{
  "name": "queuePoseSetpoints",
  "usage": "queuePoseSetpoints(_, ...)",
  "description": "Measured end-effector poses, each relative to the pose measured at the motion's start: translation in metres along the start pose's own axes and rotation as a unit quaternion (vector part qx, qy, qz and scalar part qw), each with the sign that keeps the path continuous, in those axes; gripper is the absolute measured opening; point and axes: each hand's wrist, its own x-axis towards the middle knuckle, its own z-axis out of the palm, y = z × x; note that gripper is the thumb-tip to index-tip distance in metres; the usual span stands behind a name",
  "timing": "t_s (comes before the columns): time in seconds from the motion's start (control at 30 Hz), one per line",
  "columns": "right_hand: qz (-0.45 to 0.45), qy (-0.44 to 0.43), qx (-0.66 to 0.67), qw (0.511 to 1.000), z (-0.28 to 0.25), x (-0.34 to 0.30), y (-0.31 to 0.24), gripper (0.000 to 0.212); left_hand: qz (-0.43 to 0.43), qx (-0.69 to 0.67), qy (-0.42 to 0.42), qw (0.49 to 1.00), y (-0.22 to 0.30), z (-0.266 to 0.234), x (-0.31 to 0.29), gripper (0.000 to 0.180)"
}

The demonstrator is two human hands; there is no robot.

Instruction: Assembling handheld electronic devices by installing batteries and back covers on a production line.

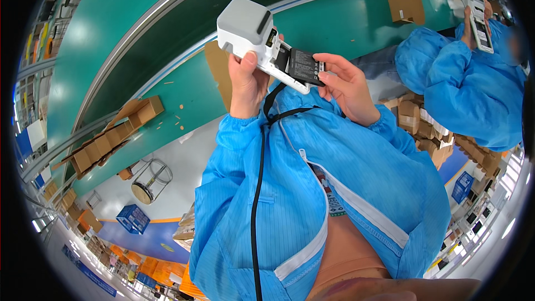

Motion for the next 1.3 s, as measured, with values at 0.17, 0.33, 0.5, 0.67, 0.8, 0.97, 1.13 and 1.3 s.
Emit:
queuePoseSetpoints(0.17, 0.017, -0.009, 0.02, 1.0, 0.004, 0.002, -0.001, 0.05, 0.041, 0.099, 0.006, 0.994, 0.008, 0.005, 0.002, 0.086)
queuePoseSetpoints(0.33, 0.027, -0.01, -0.083, 0.996, 0.008, 0.004, -0.009, 0.053, 0.021, 0.153, -0.004, 0.988, 0.004, 0.007, 0.004, 0.102)
queuePoseSetpoints(0.5, -0.055, 0.029, -0.214, 0.975, 0.015, 0.0, -0.002, 0.05, -0.025, 0.097, -0.037, 0.994, -0.006, 0.011, 0.006, 0.102)
queuePoseSetpoints(0.67, -0.21, 0.074, -0.384, 0.896, 0.021, 0.002, -0.001, 0.036, -0.061, -0.02, -0.021, 0.998, -0.021, 0.007, 0.004, 0.091)
queuePoseSetpoints(0.8, -0.342, 0.033, -0.404, 0.848, 0.011, 0.001, -0.004, 0.025, -0.067, -0.107, 0.004, 0.992, -0.028, 0.009, 0.007, 0.084)
queuePoseSetpoints(0.97, -0.319, -0.009, -0.417, 0.851, 0.007, 0.009, -0.005, 0.021, -0.106, -0.148, 0.016, 0.983, -0.036, 0.0, 0.005, 0.077)
queuePoseSetpoints(1.13, -0.212, 0.048, -0.345, 0.913, -0.018, 0.05, 0.021, 0.021, -0.038, -0.073, 0.089, 0.993, -0.014, -0.046, -0.015, 0.083)
queuePoseSetpoints(1.3, -0.039, 0.06, -0.341, 0.937, -0.046, 0.127, 0.137, 0.026, 0.016, -0.058, 0.203, 0.977, 0.009, -0.093, -0.044, 0.074)
